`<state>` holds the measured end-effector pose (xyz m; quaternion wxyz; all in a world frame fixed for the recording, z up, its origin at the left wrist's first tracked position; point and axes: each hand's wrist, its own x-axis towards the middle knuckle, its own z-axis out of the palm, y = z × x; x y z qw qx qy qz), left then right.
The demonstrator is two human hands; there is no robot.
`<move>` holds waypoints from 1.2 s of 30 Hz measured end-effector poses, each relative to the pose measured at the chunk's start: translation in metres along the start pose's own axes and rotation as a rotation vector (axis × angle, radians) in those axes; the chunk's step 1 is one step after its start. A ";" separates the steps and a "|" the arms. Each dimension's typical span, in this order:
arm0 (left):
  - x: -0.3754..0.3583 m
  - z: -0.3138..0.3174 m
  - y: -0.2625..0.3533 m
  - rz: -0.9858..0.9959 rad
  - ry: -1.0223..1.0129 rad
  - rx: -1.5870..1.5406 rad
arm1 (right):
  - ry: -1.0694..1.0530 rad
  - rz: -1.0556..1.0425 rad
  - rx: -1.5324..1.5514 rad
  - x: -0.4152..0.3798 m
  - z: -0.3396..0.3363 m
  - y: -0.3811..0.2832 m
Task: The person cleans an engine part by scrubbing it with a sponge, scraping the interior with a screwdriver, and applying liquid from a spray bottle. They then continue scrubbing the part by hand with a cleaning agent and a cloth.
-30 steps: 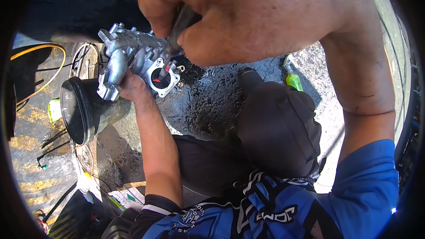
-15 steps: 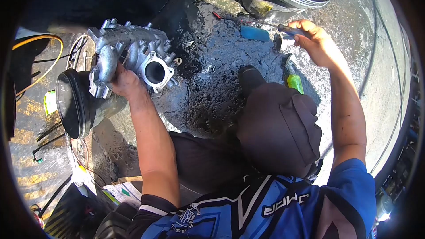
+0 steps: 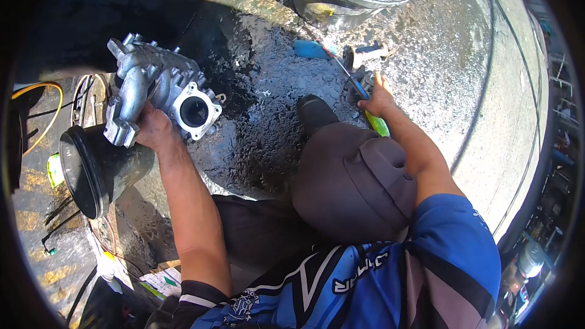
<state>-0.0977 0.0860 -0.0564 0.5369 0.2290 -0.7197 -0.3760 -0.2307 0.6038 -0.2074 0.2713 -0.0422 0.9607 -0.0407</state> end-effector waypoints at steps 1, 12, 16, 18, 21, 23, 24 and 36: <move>-0.001 0.002 0.004 -0.017 0.004 -0.074 | -0.080 0.009 -0.044 -0.002 0.000 0.001; 0.004 -0.005 -0.012 -0.132 0.059 -0.128 | -0.134 0.150 -0.015 0.007 0.014 0.017; 0.005 -0.025 -0.028 -0.018 0.069 0.064 | -0.349 -0.205 -0.050 0.013 0.025 0.079; 0.002 -0.021 -0.026 0.027 0.076 0.112 | -0.264 -0.050 0.162 -0.011 0.025 0.122; 0.000 -0.018 -0.030 0.041 0.097 0.116 | -0.410 -0.108 0.483 -0.014 0.002 0.138; 0.000 -0.017 -0.031 0.048 0.138 0.089 | -0.207 -0.096 0.252 -0.028 -0.037 0.107; 0.003 -0.015 -0.024 -0.015 0.105 0.022 | -0.298 -0.102 0.258 -0.034 -0.072 0.066; -0.009 0.026 0.001 -0.166 0.104 0.174 | -0.530 -1.021 0.120 -0.076 -0.199 -0.293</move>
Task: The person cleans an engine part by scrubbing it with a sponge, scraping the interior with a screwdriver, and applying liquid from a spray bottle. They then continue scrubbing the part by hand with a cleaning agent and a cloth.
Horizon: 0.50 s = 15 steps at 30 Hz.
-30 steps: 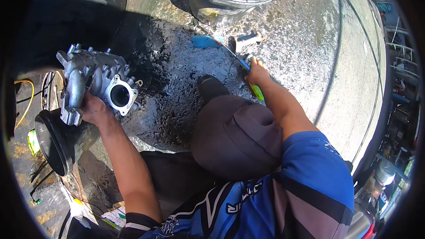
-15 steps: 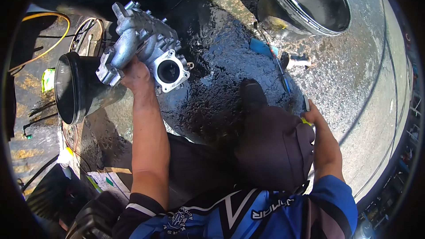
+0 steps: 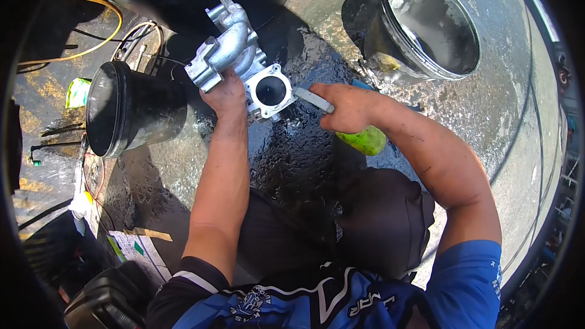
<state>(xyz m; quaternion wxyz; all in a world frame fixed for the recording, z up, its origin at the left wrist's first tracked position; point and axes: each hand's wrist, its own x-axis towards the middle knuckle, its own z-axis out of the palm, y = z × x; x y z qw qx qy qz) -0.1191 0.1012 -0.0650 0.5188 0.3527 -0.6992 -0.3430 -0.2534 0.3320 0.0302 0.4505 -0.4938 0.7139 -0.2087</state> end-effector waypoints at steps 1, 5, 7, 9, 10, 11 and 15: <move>-0.001 0.001 -0.003 0.095 -0.011 0.084 | -0.034 0.019 0.002 0.008 -0.002 -0.009; -0.005 0.006 -0.007 0.003 0.000 -0.069 | -0.116 0.127 -0.150 0.022 -0.004 -0.031; -0.007 0.007 -0.007 0.002 0.006 -0.053 | -0.122 0.155 -0.177 0.021 -0.002 -0.037; -0.010 0.006 -0.004 0.021 0.009 0.004 | -0.103 0.174 -0.164 0.021 -0.001 -0.040; -0.010 0.008 -0.003 -0.002 0.011 0.001 | -0.092 0.185 -0.157 0.021 0.000 -0.041; -0.009 0.007 0.000 0.009 0.003 0.023 | -0.076 0.182 -0.161 0.021 0.000 -0.042; -0.008 0.006 0.007 0.017 -0.010 0.054 | -0.074 0.187 -0.173 0.022 -0.002 -0.044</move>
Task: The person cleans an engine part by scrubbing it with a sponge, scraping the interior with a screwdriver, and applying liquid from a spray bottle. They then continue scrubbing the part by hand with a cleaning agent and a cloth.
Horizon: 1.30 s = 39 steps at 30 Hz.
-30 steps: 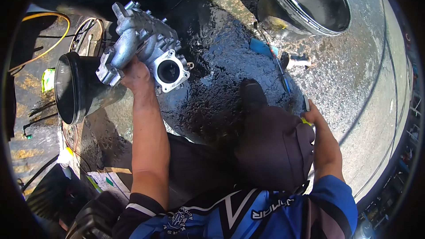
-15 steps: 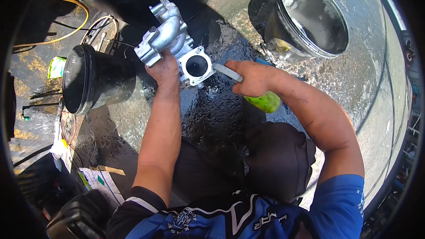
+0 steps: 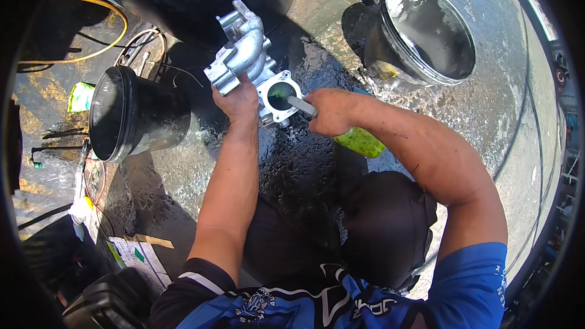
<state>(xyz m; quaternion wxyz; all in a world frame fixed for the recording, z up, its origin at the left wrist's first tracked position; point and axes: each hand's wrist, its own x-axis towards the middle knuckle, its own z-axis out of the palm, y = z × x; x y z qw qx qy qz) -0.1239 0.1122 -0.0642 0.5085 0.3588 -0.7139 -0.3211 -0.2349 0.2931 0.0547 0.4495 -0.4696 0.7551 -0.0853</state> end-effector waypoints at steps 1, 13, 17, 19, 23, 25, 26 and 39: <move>0.000 0.000 0.000 -0.007 0.000 -0.005 | -0.015 0.003 -0.002 0.000 -0.001 -0.001; 0.000 -0.001 -0.017 0.011 0.040 -0.021 | 0.013 -0.010 -0.019 0.006 0.009 0.008; 0.000 -0.002 -0.020 0.015 0.044 -0.054 | 0.001 0.016 0.022 0.005 0.009 0.005; 0.000 -0.002 -0.022 0.027 0.047 -0.040 | 0.046 -0.011 0.000 0.006 0.012 0.005; -0.001 -0.006 -0.024 -0.027 -0.017 -0.057 | 0.032 0.041 0.052 0.006 0.010 0.000; -0.002 -0.007 -0.023 -0.033 -0.014 -0.056 | -0.026 0.058 0.053 0.005 0.006 -0.003; -0.002 -0.007 -0.024 -0.036 -0.012 -0.054 | -0.022 0.025 0.048 0.006 0.007 0.000; 0.001 -0.008 -0.005 0.080 0.023 -0.176 | 0.016 0.026 0.056 0.005 0.016 0.006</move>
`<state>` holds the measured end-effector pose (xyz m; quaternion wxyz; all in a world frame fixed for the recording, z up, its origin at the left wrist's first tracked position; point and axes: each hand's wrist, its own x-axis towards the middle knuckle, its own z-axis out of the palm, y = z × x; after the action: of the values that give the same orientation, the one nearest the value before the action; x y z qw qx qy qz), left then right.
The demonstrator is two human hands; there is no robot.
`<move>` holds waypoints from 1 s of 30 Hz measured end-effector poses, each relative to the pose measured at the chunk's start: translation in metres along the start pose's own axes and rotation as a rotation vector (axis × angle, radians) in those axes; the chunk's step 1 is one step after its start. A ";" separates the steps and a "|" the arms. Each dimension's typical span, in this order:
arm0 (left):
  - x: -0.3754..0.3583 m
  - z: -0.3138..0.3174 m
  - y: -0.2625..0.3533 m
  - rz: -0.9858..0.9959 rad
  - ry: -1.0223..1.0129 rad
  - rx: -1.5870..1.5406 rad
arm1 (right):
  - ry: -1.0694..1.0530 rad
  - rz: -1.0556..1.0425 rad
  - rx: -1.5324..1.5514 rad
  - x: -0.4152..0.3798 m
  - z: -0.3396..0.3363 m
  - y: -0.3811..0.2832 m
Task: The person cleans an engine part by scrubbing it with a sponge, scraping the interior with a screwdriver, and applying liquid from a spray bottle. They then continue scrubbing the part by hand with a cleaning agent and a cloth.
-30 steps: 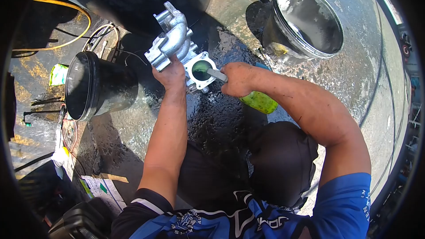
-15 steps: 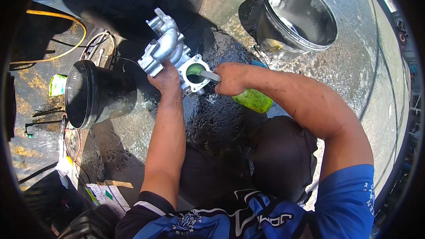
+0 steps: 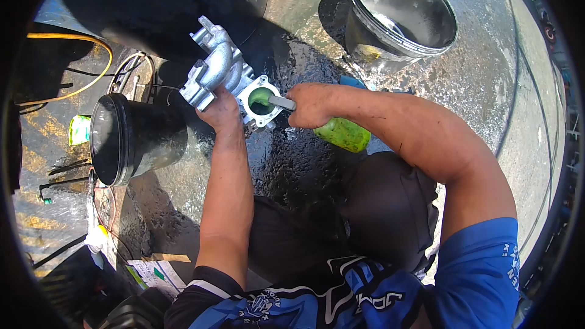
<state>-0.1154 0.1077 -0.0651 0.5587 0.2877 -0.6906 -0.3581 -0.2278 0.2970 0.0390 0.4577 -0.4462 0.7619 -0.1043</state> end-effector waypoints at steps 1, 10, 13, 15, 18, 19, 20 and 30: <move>0.001 0.000 0.002 0.005 -0.004 -0.011 | -0.006 -0.008 -0.011 0.000 0.000 0.001; -0.004 -0.002 0.002 0.032 -0.075 -0.233 | 0.032 -0.040 -0.037 -0.002 0.007 0.009; -0.004 -0.007 0.002 0.091 -0.110 -0.263 | 0.091 -0.122 0.022 -0.011 0.005 0.032; -0.003 -0.013 0.007 0.106 -0.128 -0.255 | 0.132 -0.102 0.003 -0.024 0.006 0.064; -0.003 -0.027 -0.010 0.016 -0.114 -0.250 | 0.234 0.054 0.015 -0.061 0.017 0.124; -0.001 -0.030 -0.013 0.017 -0.101 -0.207 | 0.290 0.139 -0.007 -0.072 0.026 0.150; 0.002 -0.032 -0.015 0.016 -0.088 -0.164 | 0.385 0.173 0.013 -0.081 0.045 0.191; 0.008 -0.042 -0.012 -0.328 0.007 -0.355 | 0.214 1.239 -0.077 -0.173 0.230 0.407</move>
<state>-0.0761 0.0873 -0.0656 0.5372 0.2945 -0.5587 -0.5590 -0.2522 0.7245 -0.2153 0.3378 0.0748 0.9238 0.1636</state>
